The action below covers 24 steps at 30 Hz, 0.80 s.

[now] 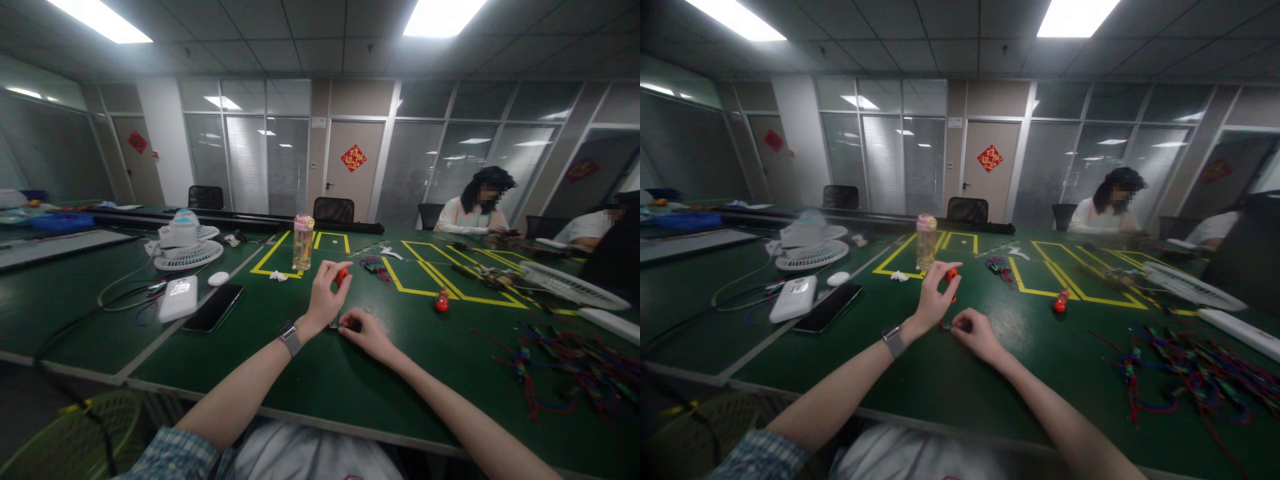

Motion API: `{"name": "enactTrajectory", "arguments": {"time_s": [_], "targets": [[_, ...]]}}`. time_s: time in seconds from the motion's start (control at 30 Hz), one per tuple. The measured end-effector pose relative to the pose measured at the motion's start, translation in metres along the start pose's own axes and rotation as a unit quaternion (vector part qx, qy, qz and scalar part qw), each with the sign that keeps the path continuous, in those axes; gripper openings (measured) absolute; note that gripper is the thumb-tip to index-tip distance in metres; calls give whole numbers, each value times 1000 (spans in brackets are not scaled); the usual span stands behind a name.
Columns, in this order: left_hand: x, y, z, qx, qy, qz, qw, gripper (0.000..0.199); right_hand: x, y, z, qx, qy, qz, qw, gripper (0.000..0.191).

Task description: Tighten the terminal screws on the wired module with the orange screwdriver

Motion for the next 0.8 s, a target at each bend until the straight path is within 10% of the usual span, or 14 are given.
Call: {"name": "enactTrajectory", "arguments": {"time_s": [0.8], "targets": [[1,1,-2,5,0,-3,1000,21,-3,1,-1,-6,3,0,1000,10]]}}
Point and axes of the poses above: each hand's wrist, its own y-axis away from the middle knuckle, its own z-axis out of the palm, x = y × z, the point moved 1 cm from there along -y, towards the middle knuckle, and after that the axes turned 13 degrees about -y, right-handed, at the moved point
